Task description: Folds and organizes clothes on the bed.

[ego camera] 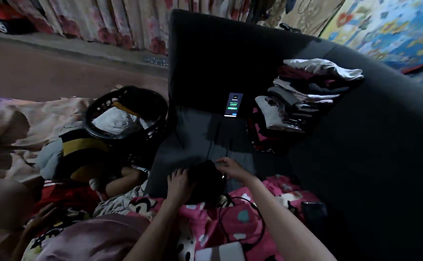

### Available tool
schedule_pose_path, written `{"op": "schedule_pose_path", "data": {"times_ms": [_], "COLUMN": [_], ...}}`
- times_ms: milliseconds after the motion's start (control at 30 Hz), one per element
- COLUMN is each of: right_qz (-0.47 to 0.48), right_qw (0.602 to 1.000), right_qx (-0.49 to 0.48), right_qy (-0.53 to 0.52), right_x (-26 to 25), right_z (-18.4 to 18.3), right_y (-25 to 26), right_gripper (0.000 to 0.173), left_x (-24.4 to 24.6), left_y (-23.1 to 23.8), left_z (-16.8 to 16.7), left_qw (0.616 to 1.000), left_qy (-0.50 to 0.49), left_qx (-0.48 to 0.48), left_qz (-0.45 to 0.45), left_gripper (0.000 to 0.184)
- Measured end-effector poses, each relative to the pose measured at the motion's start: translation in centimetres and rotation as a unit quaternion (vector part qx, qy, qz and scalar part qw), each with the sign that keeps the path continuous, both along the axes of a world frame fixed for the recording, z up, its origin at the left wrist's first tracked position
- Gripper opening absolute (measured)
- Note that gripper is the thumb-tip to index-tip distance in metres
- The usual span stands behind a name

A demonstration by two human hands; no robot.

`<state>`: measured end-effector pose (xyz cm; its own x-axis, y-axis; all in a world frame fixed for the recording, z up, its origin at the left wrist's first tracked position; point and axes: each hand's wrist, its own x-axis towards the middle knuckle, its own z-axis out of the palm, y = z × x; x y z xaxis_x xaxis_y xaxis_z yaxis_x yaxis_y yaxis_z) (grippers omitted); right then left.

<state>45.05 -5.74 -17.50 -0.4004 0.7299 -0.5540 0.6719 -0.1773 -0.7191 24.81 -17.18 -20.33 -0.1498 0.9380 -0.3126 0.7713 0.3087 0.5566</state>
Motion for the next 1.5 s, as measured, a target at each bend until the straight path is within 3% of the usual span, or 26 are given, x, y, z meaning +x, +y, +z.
{"op": "schedule_pose_path", "data": {"times_ms": [200,333,533,600,700,867,1033,1133,1267,1333,1400,1500], "right_qz": [0.036,-0.01,0.014,0.034,0.04,0.055,0.04,0.052,0.107,0.112,0.107,0.053], "right_qw": [0.996,0.999,0.998,0.997,0.998,0.998,0.999,0.997,0.992,0.991,0.991,0.992], "right_qx": [0.083,0.053,0.046,0.047,0.039,0.027,0.023,0.052,0.063,0.066,0.068,0.068], "right_qy": [-0.014,-0.008,0.037,0.043,0.039,0.001,0.006,0.002,-0.017,-0.033,-0.048,-0.094], "right_x": [-1.9,-3.5,-4.4,-4.1,-3.7,-3.6,-3.9,-3.7,-3.7,-3.7,-3.5,-3.2], "right_z": [-0.9,-1.8,-0.7,-0.2,-0.4,-1.3,-0.7,-0.4,1.3,0.9,0.3,-0.5], "right_y": [-1.0,-1.9,-3.2,-3.6,-3.9,-4.3,-5.0,-4.9,-5.2,-5.1,-4.9,-4.9], "right_gripper": [0.068,0.082,0.045,0.042,0.053,0.07,0.089,0.09,0.071,0.064,0.061,0.077], "left_x": [0.5,0.5,0.6,0.6,0.4,0.0,-0.4,-0.2,-0.2,-0.7,-1.7,-2.8], "left_y": [-0.1,0.0,0.1,0.0,-0.3,-0.2,0.0,0.1,0.3,0.0,-0.5,-0.7], "left_z": [1.1,1.0,0.8,0.8,1.2,2.2,1.9,2.2,1.6,2.0,2.8,2.6], "left_qw": [0.999,1.0,0.99,0.992,0.998,0.998,0.999,0.998,0.991,0.992,0.995,0.986], "left_qy": [0.037,0.002,-0.07,-0.06,-0.022,0.005,-0.028,-0.051,-0.115,-0.114,-0.087,-0.074], "left_qx": [0.014,0.027,0.121,0.104,0.013,-0.063,-0.033,0.016,0.068,0.045,-0.036,-0.143], "left_qz": [0.016,-0.009,-0.034,-0.044,-0.057,-0.022,-0.022,-0.039,-0.018,0.018,0.043,0.039], "left_gripper": [0.059,0.061,0.081,0.085,0.088,0.072,0.049,0.048,0.038,0.051,0.078,0.099]}}
